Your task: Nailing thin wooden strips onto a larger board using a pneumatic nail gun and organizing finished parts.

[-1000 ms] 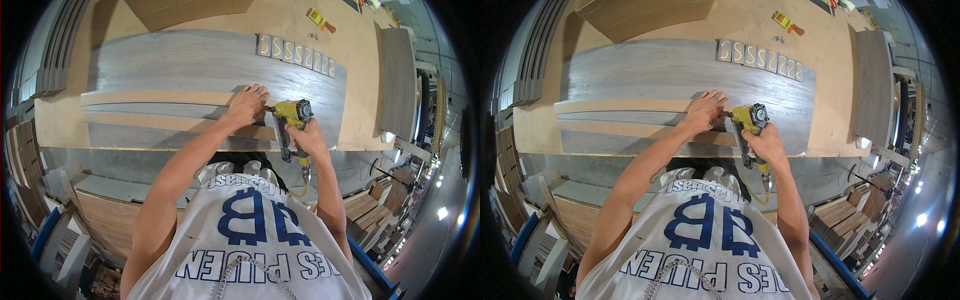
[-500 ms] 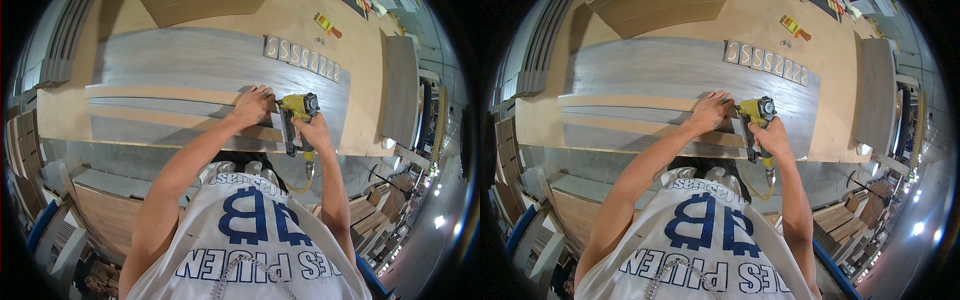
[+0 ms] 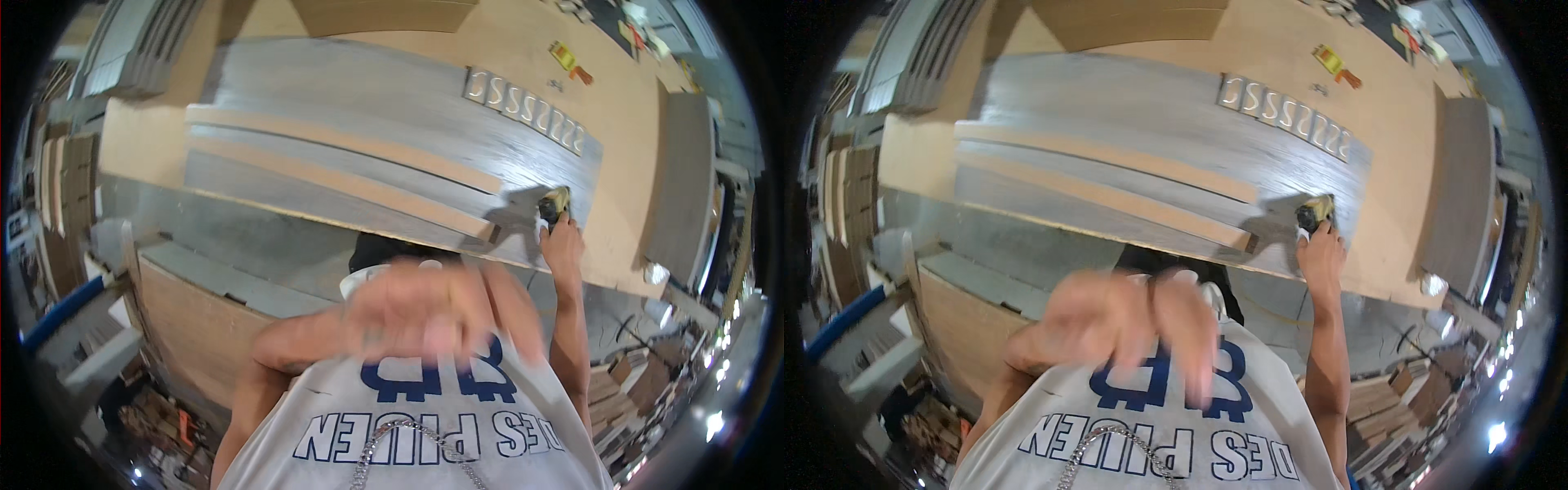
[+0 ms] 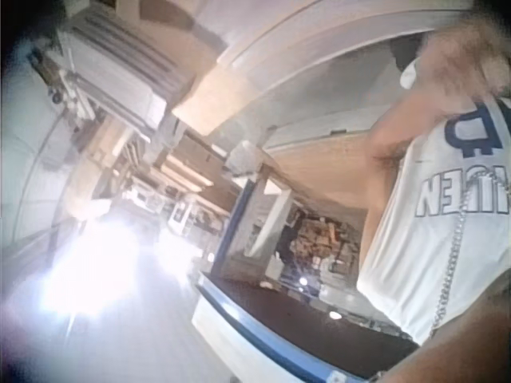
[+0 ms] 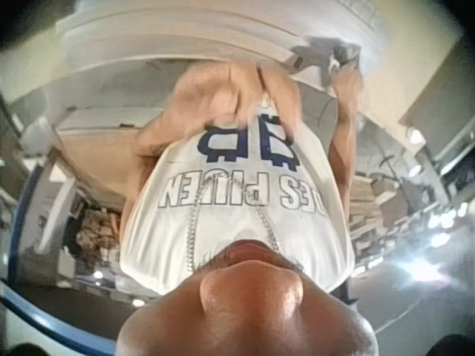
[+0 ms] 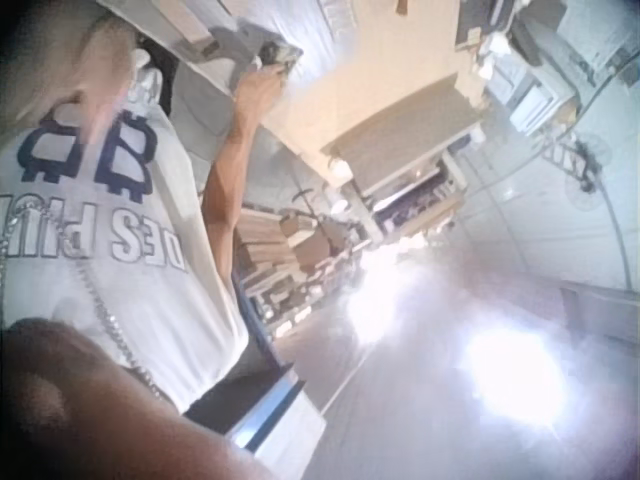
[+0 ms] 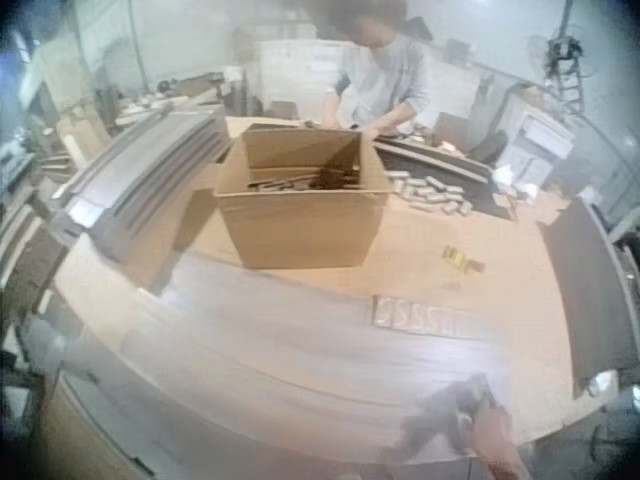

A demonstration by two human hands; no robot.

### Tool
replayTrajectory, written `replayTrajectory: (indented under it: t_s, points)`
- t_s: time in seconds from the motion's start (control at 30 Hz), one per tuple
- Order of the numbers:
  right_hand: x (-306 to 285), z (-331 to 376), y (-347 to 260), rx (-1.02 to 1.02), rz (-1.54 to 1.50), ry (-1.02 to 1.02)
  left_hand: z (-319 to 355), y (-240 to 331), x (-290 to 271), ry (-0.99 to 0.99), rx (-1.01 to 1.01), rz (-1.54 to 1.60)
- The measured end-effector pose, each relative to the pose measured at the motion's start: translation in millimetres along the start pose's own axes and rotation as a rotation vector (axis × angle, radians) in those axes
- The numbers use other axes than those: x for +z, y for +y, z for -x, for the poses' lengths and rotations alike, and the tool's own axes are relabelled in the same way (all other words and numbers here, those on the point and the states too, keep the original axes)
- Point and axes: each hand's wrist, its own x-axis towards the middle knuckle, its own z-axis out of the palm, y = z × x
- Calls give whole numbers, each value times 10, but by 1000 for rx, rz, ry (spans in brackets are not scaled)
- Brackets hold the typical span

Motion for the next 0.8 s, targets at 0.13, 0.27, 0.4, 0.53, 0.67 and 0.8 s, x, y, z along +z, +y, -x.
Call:
replayTrajectory:
  t_s: [0.13, 0.27, 0.4, 0.53, 0.67, 0.8]
  points:
    - [69, -138, -613, -553, -408, 274, -89, -492, 806, -225, 301, 275]
    - [302, -277, -1202, -940, -475, 148, -232, -975, 867, -399, 604, 73]
    - [207, 52, -1323, -1103, -242, 191, -104, -1078, 1291, -146, 682, -114]
    - [393, -30, -1184, -1162, -173, 167, 109, -783, 1417, -97, 577, -215]
    - [385, -242, -1118, -1253, -276, 84, 386, -463, 1018, 207, 430, -75]
    - [313, -332, -1147, -1319, -335, 116, 840, -269, -721, 843, 322, -491]
